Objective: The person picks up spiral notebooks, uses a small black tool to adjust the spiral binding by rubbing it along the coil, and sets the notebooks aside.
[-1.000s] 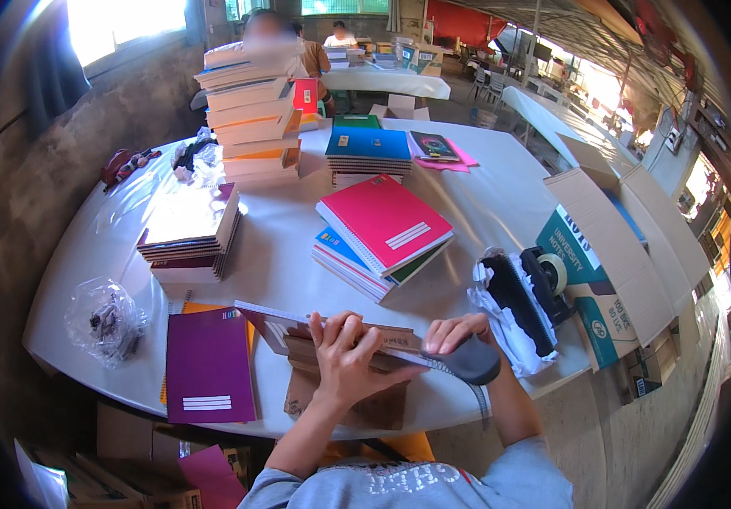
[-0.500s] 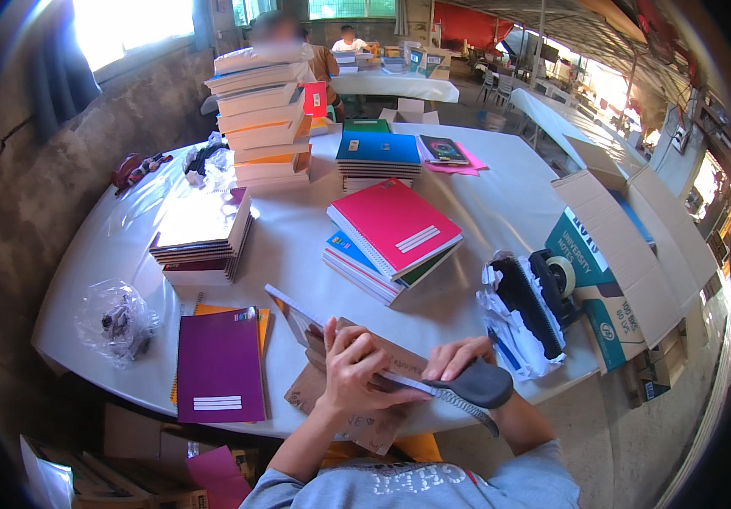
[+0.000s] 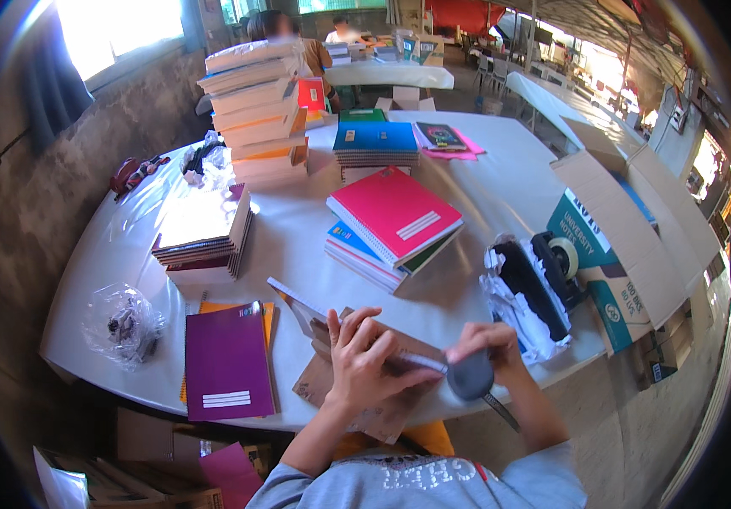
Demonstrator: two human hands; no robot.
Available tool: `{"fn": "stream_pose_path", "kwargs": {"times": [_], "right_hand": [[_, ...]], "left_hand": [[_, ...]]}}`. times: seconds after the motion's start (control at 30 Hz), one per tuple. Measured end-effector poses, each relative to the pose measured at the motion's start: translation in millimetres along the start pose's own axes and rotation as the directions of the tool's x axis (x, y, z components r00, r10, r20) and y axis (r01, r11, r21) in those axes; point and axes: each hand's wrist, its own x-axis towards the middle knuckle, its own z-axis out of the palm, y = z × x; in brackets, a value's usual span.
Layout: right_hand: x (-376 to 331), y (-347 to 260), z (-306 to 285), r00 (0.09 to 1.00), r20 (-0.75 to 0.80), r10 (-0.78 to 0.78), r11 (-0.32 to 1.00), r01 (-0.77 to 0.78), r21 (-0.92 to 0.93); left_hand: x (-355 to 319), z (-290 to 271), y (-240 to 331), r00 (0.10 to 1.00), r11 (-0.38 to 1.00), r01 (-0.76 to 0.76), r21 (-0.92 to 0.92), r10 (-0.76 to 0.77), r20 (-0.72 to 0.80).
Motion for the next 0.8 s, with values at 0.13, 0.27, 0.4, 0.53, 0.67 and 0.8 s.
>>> {"fn": "stream_pose_path", "kwargs": {"times": [0.13,0.27,0.4,0.53,0.67,0.8], "right_hand": [[3.9,-11.1,-6.6,0.988,-0.15,0.038,0.939,-0.086,-0.334],[10.6,-23.3,5.8,0.999,0.007,0.053,0.931,-0.047,-0.361],[7.3,-16.7,2.5,0.984,-0.081,0.161,0.942,-0.178,-0.286],[10.1,-18.0,15.3,0.998,0.055,0.0,0.988,0.009,-0.154],[14.5,-5.8,7.6,0.974,-0.106,0.201,0.816,-0.227,-0.531],[20.2,-17.6,21.3,0.983,0.146,-0.11,0.941,0.151,-0.302]], "left_hand": [[5.1,4.5,0.4,1.0,0.999,0.016,0.034,-0.015,-0.008],[-0.5,-3.8,0.9,1.0,0.997,0.017,0.073,-0.017,0.0],[-0.4,-2.1,4.9,0.999,0.998,0.032,0.059,-0.031,-0.006],[-1.4,-11.0,4.8,0.999,0.999,0.02,0.045,-0.021,0.026],[-3.2,-10.9,4.7,0.999,0.997,0.015,0.077,-0.018,0.041],[-4.3,-13.4,3.2,0.999,1.0,0.012,0.024,-0.013,0.036]]}}
